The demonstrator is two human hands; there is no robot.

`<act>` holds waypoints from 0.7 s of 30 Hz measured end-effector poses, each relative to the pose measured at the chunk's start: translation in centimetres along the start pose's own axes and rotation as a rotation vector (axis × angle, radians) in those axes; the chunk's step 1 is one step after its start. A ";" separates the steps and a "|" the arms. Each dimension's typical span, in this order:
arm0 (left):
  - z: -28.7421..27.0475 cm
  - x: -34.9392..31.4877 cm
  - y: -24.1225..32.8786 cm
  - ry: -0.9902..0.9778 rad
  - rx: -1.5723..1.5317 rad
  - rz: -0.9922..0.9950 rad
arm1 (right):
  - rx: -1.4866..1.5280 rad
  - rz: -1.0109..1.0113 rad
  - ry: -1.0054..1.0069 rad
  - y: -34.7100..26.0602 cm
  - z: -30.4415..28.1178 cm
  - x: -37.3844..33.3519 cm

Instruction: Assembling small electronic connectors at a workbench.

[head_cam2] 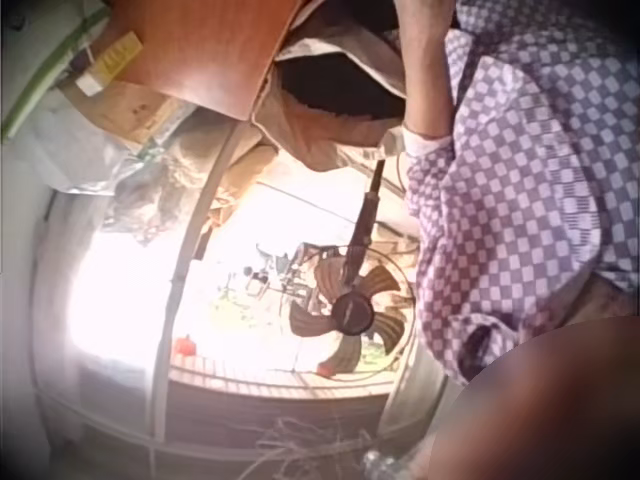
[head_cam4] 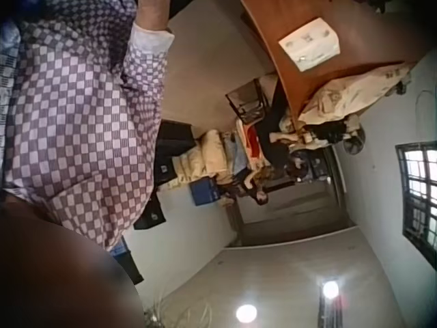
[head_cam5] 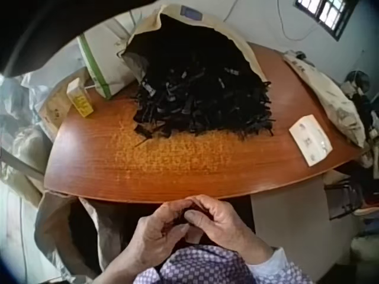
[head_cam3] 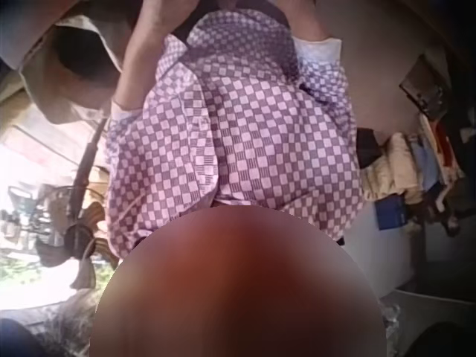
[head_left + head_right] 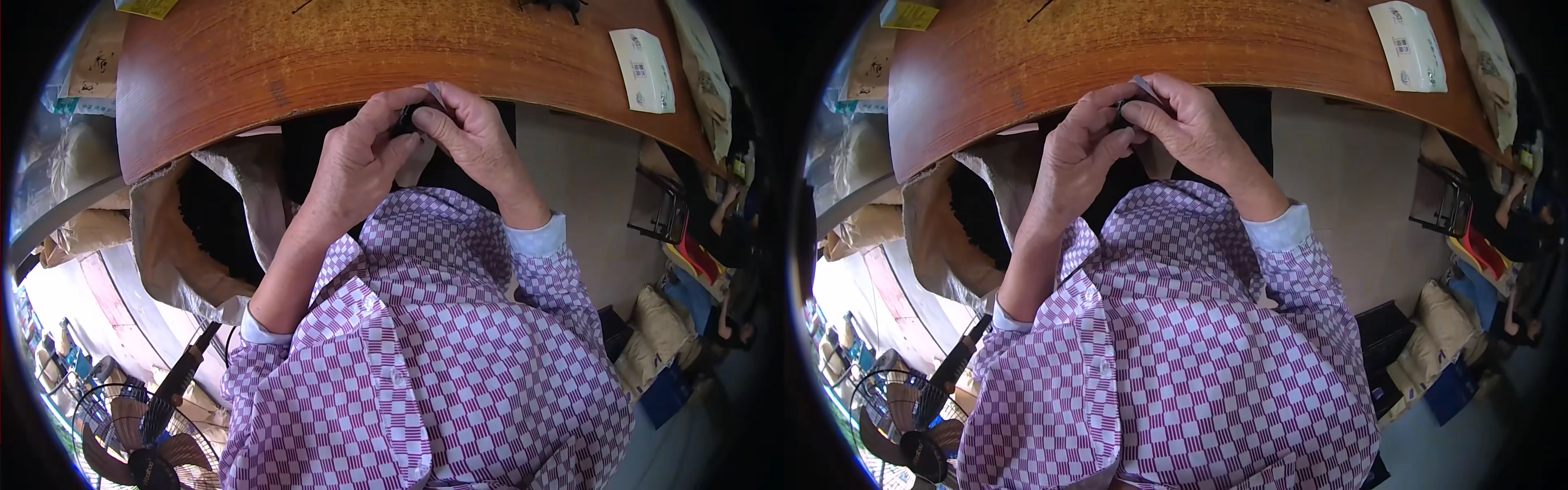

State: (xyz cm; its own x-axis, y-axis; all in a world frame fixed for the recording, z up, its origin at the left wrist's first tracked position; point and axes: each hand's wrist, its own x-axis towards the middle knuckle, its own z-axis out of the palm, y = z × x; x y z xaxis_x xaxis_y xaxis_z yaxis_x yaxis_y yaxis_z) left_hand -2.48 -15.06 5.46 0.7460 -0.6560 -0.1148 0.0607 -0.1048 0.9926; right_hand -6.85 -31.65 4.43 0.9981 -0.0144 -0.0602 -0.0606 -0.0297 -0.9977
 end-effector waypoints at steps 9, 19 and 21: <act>0.2 0.6 -0.6 0.189 -0.213 0.016 | 0.239 0.207 0.072 -1.8 2.1 -1.0; 0.2 0.6 -0.7 0.224 -0.247 0.024 | 0.261 0.202 0.078 -1.5 2.9 -0.3; 0.1 0.7 -0.7 0.215 -0.268 -0.002 | 0.315 0.224 0.061 -1.6 2.8 -0.3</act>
State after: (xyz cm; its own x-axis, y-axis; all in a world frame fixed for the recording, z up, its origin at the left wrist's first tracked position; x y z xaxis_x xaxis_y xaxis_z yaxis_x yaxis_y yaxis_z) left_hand -2.09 -15.50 4.67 0.8668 -0.4802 -0.1345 0.2131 0.1128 0.9705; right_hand -6.97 -28.77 5.95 0.9573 -0.0458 -0.2853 -0.2607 0.2893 -0.9210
